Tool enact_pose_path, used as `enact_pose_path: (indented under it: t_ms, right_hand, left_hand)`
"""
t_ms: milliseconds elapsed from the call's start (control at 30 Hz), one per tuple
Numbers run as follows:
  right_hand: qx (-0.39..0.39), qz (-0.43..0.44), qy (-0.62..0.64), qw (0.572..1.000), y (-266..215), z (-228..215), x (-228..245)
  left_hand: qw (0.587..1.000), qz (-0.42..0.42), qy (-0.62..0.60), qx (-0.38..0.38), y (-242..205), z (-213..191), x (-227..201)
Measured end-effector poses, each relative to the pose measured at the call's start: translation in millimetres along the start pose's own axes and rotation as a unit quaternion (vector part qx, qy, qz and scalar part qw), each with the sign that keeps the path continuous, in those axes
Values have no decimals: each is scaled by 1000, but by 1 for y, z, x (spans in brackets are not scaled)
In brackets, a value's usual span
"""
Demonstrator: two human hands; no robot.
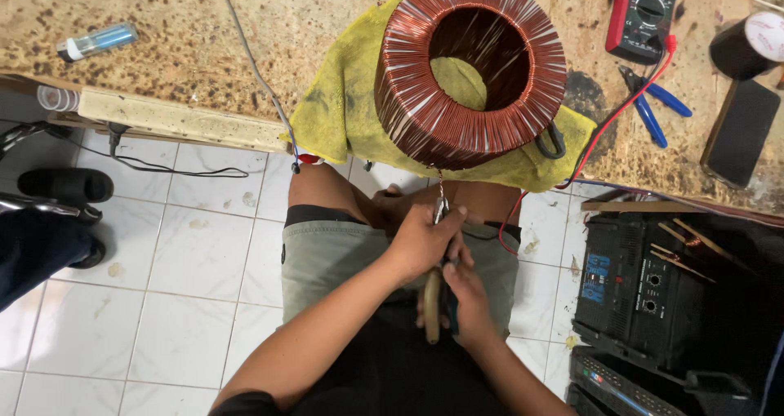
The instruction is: The person sits on the floor and uses pliers and scissors to strip and trim the ends of copper wires attached to a large toroidal coil. They repeatedly twist and cut the wire ends to prepare them for connection.
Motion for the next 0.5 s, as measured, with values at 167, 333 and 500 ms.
enact_pose_path:
  t_ms: [167,333,500]
  right_hand:
    - [-133,-99,-308,937,-25,-5,-20]
    - [-33,-78,-3,996,-26,-11,-32]
    - [335,140,412,835,-31,-9,-12]
  left_hand:
    - [991,38,38,-126,-3,13,0]
    - [983,39,61,-167,-1,13,6]
    - [971,-59,-213,88,11,-2,19]
Point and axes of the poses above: each hand's wrist, its own y-axis towards the middle knuckle, its own z-axis out of the palm, x = y × z, the point moved 1 cm from there along y, towards the middle knuckle, and after that the axes turned 2 degrees about -x, right-handed, at the moved point
